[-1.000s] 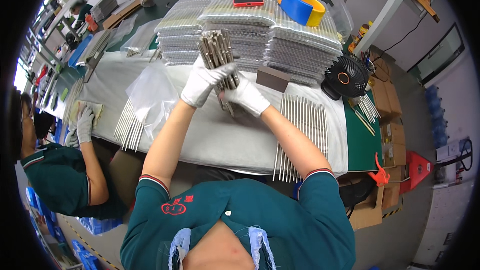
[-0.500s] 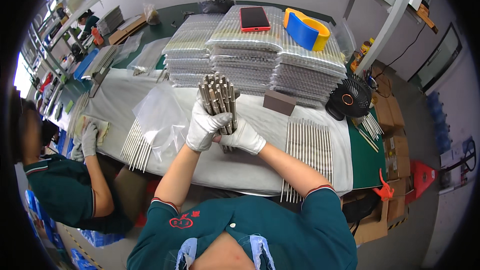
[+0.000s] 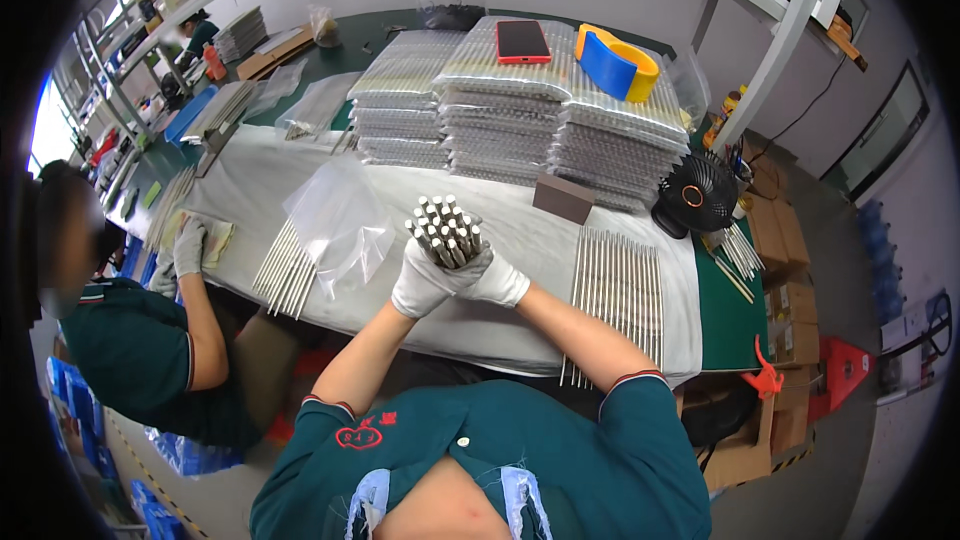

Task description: The person uses a rectangular sanding block to polish the surfaces of numerous metal rods laid out on a table. They repeatedly rub the block along the rods, then gather them into bundles and place them into clear plastic bags. The person also wipes the rods with a cloth during the process.

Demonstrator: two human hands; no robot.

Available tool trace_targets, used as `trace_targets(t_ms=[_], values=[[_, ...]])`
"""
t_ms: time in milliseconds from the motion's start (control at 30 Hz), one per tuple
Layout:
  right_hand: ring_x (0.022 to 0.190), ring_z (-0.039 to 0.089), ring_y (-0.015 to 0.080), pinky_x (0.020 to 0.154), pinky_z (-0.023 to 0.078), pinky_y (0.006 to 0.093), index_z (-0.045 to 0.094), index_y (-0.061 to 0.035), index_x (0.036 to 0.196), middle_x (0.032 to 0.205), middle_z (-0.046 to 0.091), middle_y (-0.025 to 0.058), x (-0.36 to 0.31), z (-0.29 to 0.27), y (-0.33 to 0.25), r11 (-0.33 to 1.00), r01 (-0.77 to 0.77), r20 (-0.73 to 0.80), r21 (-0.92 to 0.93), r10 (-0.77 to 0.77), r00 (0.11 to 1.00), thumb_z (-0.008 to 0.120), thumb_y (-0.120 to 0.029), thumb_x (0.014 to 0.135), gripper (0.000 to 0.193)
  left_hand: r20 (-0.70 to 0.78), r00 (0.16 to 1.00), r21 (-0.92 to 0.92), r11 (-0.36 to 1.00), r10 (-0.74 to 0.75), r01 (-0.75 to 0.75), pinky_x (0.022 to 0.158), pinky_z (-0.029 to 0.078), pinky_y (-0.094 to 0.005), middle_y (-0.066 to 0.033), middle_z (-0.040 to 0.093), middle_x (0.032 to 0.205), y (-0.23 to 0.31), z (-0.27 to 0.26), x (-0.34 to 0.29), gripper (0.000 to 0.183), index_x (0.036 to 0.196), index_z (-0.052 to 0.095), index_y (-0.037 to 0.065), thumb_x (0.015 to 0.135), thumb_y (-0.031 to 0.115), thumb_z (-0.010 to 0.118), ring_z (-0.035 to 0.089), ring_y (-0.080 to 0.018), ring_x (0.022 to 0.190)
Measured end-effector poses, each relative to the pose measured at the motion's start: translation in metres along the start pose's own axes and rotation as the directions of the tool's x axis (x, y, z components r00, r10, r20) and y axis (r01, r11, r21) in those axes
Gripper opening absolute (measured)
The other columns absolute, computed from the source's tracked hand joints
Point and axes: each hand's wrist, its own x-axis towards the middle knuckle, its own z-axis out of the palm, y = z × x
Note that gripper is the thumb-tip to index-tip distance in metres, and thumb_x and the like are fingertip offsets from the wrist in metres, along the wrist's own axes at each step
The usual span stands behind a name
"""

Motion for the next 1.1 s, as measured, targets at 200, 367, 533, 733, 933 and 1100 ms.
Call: trace_targets(t_ms=[200, 367, 533, 733, 933, 1100], values=[[0.121, 0.054, 0.0191, 0.107, 0.041, 0.0347, 0.055, -0.0088, 0.131, 0.127, 0.060, 0.0049, -0.003, -0.026, -0.055, 0.770, -0.331, 0.164, 0.546, 0.288, 0.943, 0.075, -0.013, 0.078, 0.056, 0.144, 0.981, -0.492, 0.850, -0.131, 0.186, 0.093, 0.050, -0.0350, -0.0078, 0.065, 0.109, 0.024, -0.012, -0.027, 0.047, 0.109, 0.061, 0.005, 0.070, 0.016, 0.085, 0.063, -0.0208, 0.102], [0.112, 0.058, 0.0159, 0.102, 0.045, 0.0312, 0.061, -0.0067, 0.121, 0.117, 0.063, 0.0036, 0.004, -0.047, -0.094, 0.066, -0.640, 0.484, 0.765, 0.597, 0.640, 0.073, -0.009, 0.079, 0.043, 0.190, 0.966, -0.574, 0.778, -0.177, 0.255, 0.087, 0.052, -0.0351, -0.0105, 0.067, 0.103, 0.026, -0.007, -0.048, 0.053, 0.109, 0.063, 0.005, 0.062, 0.015, 0.087, 0.065, -0.0268, 0.093], [0.113, 0.059, 0.0165, 0.102, 0.045, 0.0313, 0.062, -0.0067, 0.121, 0.119, 0.065, 0.0042, -0.003, -0.041, -0.086, 0.205, -0.640, 0.426, 0.741, 0.593, 0.684, 0.073, -0.008, 0.079, 0.043, 0.141, 0.980, -0.545, 0.816, -0.139, 0.194, 0.084, 0.052, -0.0368, -0.0107, 0.067, 0.100, 0.025, -0.006, -0.052, 0.053, 0.108, 0.064, 0.005, 0.062, 0.017, 0.086, 0.065, -0.0288, 0.091], [0.117, 0.058, 0.0186, 0.104, 0.045, 0.0336, 0.060, -0.0079, 0.127, 0.124, 0.064, 0.0051, -0.012, -0.033, -0.075, 0.489, -0.554, 0.310, 0.674, 0.493, 0.813, 0.076, -0.010, 0.077, 0.053, 0.173, 0.978, -0.472, 0.861, -0.121, 0.189, 0.089, 0.051, -0.0311, -0.0066, 0.065, 0.103, 0.031, -0.011, -0.049, 0.043, 0.105, 0.062, 0.004, 0.067, 0.002, 0.083, 0.063, -0.0181, 0.096], [0.119, 0.057, 0.0182, 0.105, 0.044, 0.0336, 0.058, -0.0078, 0.130, 0.126, 0.063, 0.0056, -0.022, -0.023, -0.046, 0.904, -0.310, 0.183, 0.295, 0.265, 0.947, 0.074, -0.010, 0.079, 0.054, 0.127, 0.992, -0.389, 0.918, -0.025, 0.073, 0.086, 0.051, -0.0308, -0.0068, 0.066, 0.102, 0.033, -0.010, -0.044, 0.042, 0.104, 0.063, 0.005, 0.067, 0.005, 0.085, 0.063, -0.0184, 0.092], [0.115, 0.059, 0.0169, 0.102, 0.047, 0.0319, 0.058, -0.0057, 0.127, 0.123, 0.064, 0.0048, -0.029, -0.018, -0.048, 0.932, -0.137, 0.070, 0.336, 0.121, 0.990, 0.061, -0.006, 0.090, 0.038, 0.101, 0.995, -0.395, 0.917, -0.022, 0.061, 0.085, 0.051, -0.0319, -0.0062, 0.064, 0.097, 0.034, -0.003, -0.049, 0.042, 0.101, 0.062, 0.006, 0.067, 0.006, 0.087, 0.063, -0.0189, 0.091]])
